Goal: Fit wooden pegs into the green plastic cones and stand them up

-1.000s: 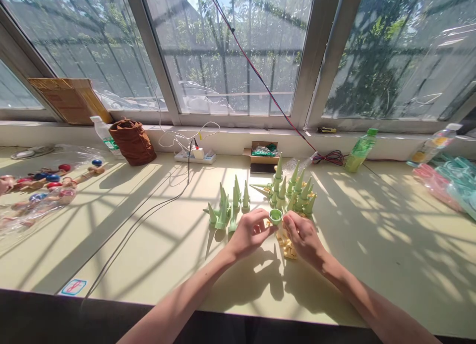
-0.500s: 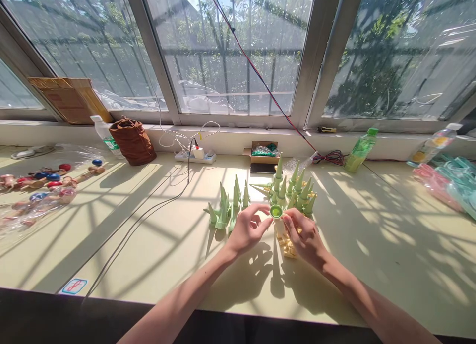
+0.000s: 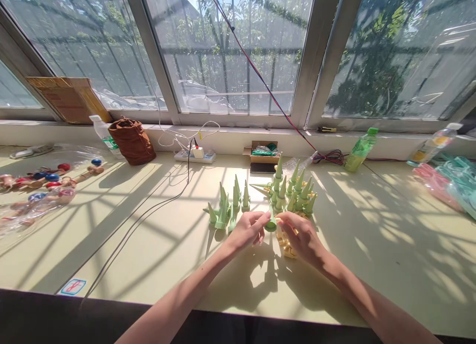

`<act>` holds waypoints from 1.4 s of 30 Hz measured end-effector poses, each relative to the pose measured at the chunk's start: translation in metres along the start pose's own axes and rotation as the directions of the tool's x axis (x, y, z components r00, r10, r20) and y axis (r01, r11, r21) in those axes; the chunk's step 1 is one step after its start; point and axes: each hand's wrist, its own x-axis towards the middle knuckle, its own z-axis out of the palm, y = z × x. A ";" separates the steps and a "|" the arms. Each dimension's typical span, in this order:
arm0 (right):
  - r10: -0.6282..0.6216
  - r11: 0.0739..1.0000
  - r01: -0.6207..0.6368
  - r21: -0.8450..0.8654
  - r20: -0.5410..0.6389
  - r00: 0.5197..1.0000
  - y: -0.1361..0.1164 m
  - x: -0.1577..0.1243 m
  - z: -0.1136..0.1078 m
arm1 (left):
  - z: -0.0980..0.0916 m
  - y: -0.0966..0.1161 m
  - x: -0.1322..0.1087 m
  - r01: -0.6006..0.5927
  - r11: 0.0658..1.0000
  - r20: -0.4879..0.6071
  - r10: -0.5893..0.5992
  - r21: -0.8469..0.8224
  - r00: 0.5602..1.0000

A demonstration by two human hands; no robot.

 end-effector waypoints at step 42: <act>0.036 0.992 -0.041 -0.118 -0.041 0.998 0.000 0.001 0.002 | 0.001 -0.004 -0.001 -0.319 0.873 -0.020 0.350 0.370 0.936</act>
